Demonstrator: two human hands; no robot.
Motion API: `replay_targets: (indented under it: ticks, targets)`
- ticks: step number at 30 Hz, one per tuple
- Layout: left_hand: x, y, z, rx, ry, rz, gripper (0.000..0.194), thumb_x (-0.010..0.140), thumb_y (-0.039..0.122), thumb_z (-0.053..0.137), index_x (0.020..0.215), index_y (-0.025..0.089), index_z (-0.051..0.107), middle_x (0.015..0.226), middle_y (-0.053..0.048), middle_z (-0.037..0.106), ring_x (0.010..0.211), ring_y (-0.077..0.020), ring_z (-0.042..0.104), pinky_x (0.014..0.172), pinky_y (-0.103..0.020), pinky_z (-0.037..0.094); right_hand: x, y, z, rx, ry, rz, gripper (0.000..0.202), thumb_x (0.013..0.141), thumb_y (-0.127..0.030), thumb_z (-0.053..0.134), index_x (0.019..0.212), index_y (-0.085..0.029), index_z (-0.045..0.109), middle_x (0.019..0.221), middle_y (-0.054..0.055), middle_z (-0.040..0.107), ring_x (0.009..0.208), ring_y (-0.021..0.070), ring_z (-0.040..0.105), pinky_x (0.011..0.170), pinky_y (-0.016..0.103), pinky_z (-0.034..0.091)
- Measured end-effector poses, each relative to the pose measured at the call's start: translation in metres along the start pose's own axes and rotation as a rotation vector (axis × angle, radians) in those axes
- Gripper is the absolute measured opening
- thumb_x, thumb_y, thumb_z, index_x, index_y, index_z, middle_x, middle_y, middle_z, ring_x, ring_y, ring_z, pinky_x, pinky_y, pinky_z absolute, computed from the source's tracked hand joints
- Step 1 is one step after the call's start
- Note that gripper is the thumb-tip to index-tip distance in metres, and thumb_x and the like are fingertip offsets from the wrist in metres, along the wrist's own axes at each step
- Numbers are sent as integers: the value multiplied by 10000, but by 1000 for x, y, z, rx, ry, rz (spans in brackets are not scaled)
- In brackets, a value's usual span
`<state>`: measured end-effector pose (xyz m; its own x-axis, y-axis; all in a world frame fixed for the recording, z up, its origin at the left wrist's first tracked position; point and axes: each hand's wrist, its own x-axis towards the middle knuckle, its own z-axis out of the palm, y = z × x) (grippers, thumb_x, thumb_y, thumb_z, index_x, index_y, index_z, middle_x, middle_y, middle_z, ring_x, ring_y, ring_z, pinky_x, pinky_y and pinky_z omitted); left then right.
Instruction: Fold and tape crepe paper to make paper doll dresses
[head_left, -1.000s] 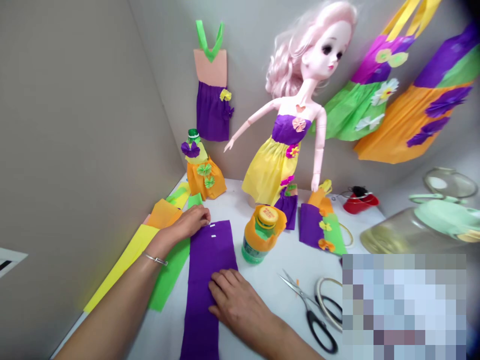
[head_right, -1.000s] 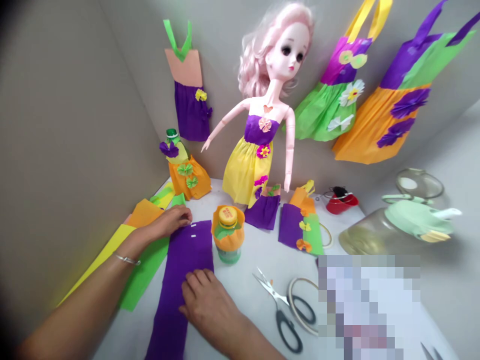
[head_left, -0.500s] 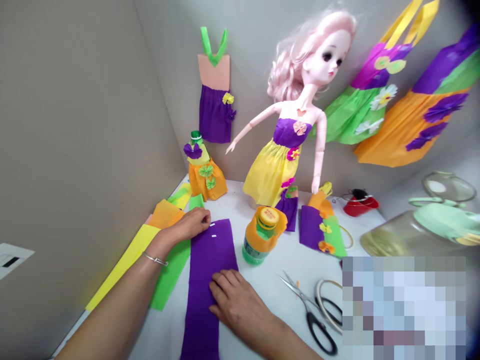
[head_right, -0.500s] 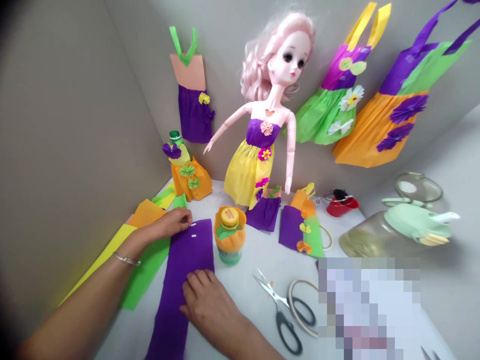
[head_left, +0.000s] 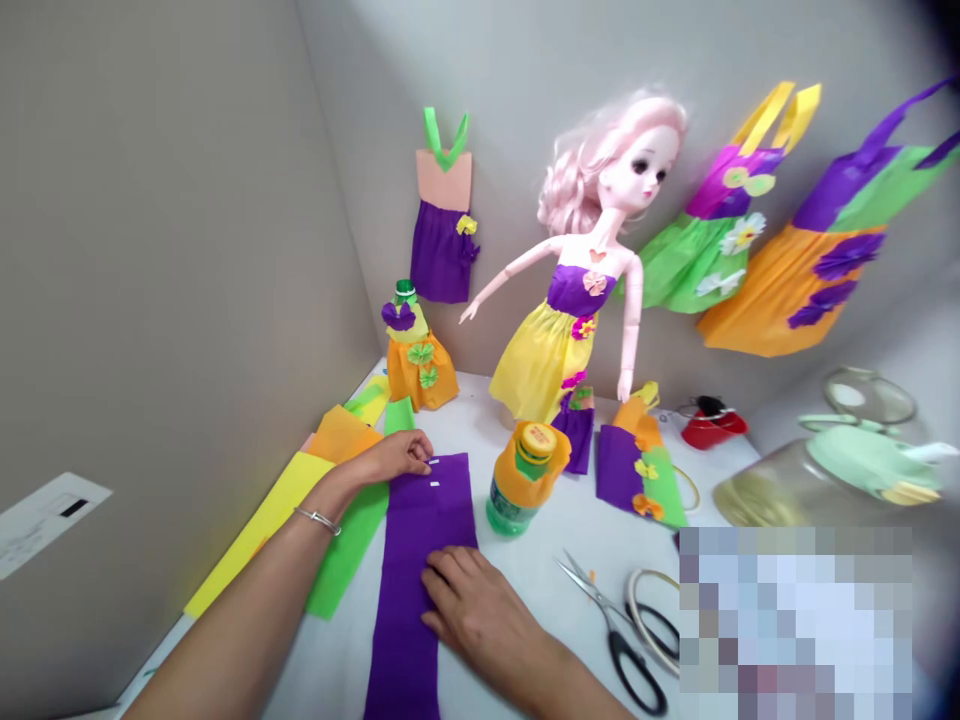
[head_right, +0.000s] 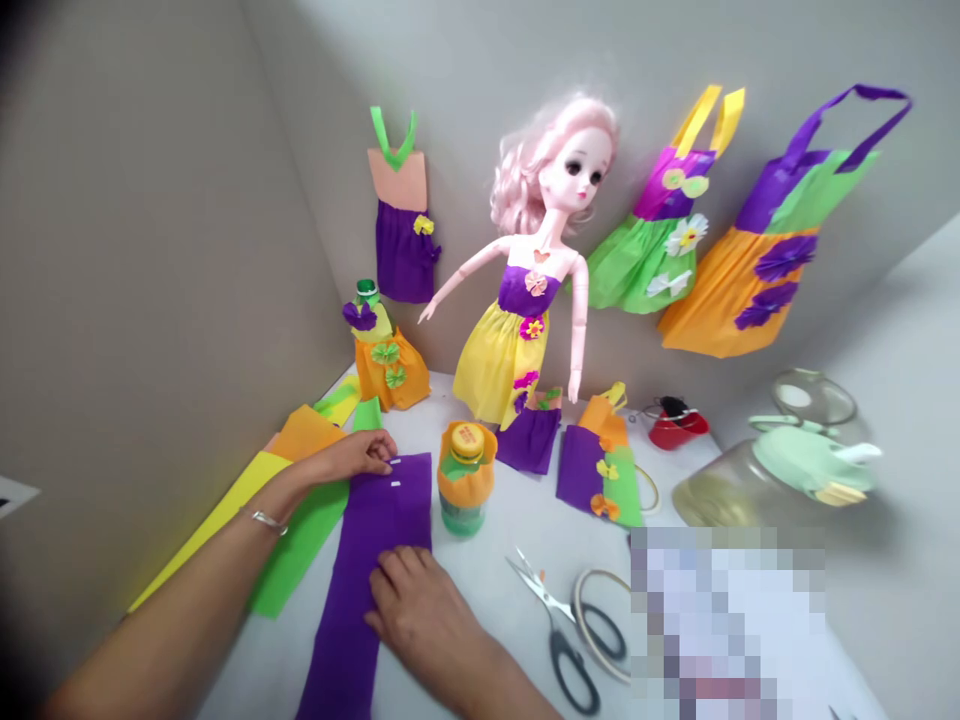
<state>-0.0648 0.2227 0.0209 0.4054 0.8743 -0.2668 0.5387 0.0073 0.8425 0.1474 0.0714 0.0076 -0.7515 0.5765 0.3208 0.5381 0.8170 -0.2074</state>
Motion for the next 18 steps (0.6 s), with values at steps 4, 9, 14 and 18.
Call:
replay_targets:
  ticks: [4, 9, 14, 18]
  targets:
    - [-6, 9, 0, 5, 20, -1, 305, 625, 415, 705, 745, 164, 580, 671, 13, 580, 648, -156, 539, 638, -270, 426, -7, 1, -30, 51, 58, 23, 249, 929, -280, 628, 1143, -151, 615, 1121, 90, 684, 999, 227, 622, 905, 351, 509]
    - [-23, 17, -3, 11, 13, 12, 281, 672, 404, 698, 793, 160, 632, 740, 3, 614, 720, -172, 546, 703, -275, 414, -56, 6, -88, 18, -32, 179, 232, 975, -94, 420, 946, -182, 633, 727, 15, 607, 625, 168, 567, 563, 278, 427]
    - [-43, 19, -2, -8, -29, 56, 280, 778, 437, 648, 862, 171, 633, 813, -1, 617, 780, -178, 558, 741, -274, 421, -122, -16, -100, 51, -230, 419, 151, 965, -163, 479, 1010, -223, 611, 739, -15, 628, 616, 151, 627, 549, 247, 455]
    - [-64, 32, -5, -4, -82, 70, 266, 832, 440, 618, 931, 194, 638, 915, -12, 642, 853, -182, 582, 786, -284, 447, -161, -39, -70, -19, -293, 437, 476, 764, -156, 681, 1216, -219, 546, 935, 29, 700, 756, 200, 697, 640, 257, 562]
